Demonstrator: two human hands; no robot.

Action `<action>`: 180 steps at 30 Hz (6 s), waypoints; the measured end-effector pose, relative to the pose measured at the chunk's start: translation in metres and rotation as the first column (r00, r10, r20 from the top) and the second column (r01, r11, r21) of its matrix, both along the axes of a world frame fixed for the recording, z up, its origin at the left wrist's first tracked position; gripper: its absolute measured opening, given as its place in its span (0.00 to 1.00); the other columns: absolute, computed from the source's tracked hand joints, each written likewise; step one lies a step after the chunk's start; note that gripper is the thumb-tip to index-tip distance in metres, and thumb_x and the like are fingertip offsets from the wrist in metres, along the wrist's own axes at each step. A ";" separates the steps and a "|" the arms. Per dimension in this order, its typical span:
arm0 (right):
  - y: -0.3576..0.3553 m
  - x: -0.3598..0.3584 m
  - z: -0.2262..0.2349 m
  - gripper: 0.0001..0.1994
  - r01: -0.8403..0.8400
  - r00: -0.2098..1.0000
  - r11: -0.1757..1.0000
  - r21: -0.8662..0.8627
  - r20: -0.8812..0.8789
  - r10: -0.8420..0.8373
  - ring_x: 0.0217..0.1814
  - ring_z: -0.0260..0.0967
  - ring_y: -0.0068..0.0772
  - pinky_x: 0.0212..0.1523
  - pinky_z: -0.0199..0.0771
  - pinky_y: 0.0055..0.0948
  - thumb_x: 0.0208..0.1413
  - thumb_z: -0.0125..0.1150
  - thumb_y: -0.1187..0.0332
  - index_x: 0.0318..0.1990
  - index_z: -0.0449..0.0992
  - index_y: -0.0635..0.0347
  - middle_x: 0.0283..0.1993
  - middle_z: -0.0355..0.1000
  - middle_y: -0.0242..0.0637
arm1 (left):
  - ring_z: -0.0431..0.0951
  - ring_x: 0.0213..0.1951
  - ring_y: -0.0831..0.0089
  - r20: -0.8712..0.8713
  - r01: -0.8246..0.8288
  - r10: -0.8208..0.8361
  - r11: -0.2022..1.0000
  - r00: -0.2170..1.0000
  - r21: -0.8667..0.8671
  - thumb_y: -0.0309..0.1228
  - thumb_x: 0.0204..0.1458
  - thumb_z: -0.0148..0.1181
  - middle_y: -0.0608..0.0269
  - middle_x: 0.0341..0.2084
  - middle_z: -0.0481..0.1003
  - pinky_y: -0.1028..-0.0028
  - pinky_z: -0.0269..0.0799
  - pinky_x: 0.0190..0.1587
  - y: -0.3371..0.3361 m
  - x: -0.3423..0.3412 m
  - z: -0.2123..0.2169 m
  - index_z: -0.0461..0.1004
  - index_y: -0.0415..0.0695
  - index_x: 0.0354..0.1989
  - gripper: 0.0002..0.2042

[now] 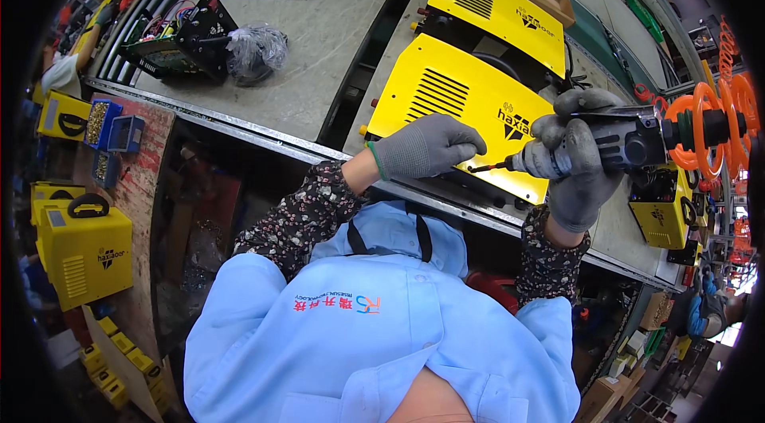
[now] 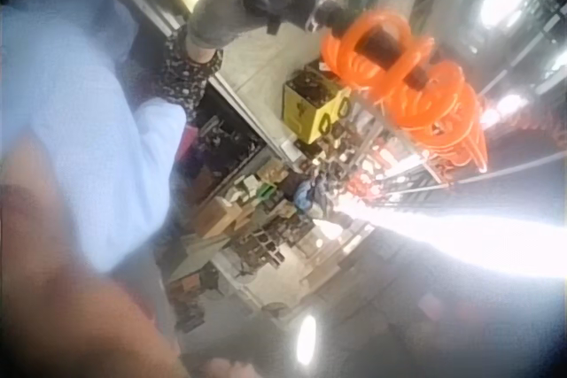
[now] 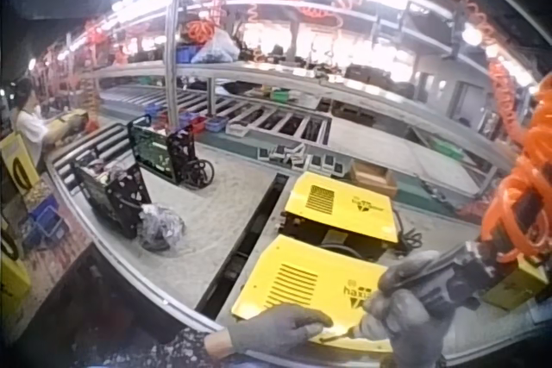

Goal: Assembling the outer yellow casing and tightening screws on welding machine units at a factory assembly line.

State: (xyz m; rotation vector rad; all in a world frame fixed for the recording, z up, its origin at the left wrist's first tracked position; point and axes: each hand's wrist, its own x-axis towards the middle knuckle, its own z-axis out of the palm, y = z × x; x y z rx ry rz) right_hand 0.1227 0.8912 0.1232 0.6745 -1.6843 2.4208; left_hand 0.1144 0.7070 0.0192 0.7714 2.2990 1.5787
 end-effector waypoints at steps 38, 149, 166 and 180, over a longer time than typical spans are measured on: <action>-0.022 0.016 0.001 0.14 0.333 0.935 0.915 0.228 -0.208 -0.289 0.34 0.72 0.18 0.38 0.73 0.22 0.44 0.65 0.76 0.40 0.71 0.64 0.32 0.75 0.32 | 0.77 0.29 0.57 -0.381 -0.023 -0.095 0.956 0.920 -0.292 0.38 0.42 0.66 0.55 0.24 0.77 0.63 0.71 0.33 0.017 -0.002 -0.004 0.80 0.52 0.32 0.09; 0.258 -0.001 -0.240 0.32 0.630 0.428 0.338 0.699 0.050 -0.902 0.48 0.71 0.37 0.49 0.71 0.32 0.45 0.66 0.58 0.58 0.65 0.59 0.50 0.71 0.42 | 0.77 0.35 0.50 -0.515 -0.388 0.212 0.884 0.830 -0.260 0.43 0.55 0.50 0.50 0.29 0.77 0.57 0.71 0.37 0.164 -0.145 -0.004 0.76 0.52 0.39 0.13; 0.273 -0.002 -0.228 0.35 0.553 0.553 0.436 0.710 0.079 -0.830 0.56 0.65 0.37 0.55 0.66 0.33 0.42 0.68 0.65 0.60 0.62 0.62 0.54 0.67 0.42 | 0.77 0.40 0.57 -0.486 -0.315 -0.085 0.662 0.870 -0.680 0.41 0.54 0.46 0.55 0.39 0.77 0.58 0.71 0.44 0.147 -0.156 0.016 0.75 0.55 0.48 0.16; 0.289 -0.006 -0.224 0.38 0.495 0.578 0.144 0.857 -0.201 -0.791 0.55 0.65 0.50 0.52 0.67 0.39 0.42 0.67 0.57 0.62 0.59 0.56 0.55 0.64 0.46 | 0.78 0.35 0.60 -0.510 -0.327 -0.145 0.613 0.848 -0.719 0.32 0.54 0.45 0.58 0.31 0.78 0.61 0.71 0.40 0.157 -0.152 0.037 0.71 0.58 0.55 0.19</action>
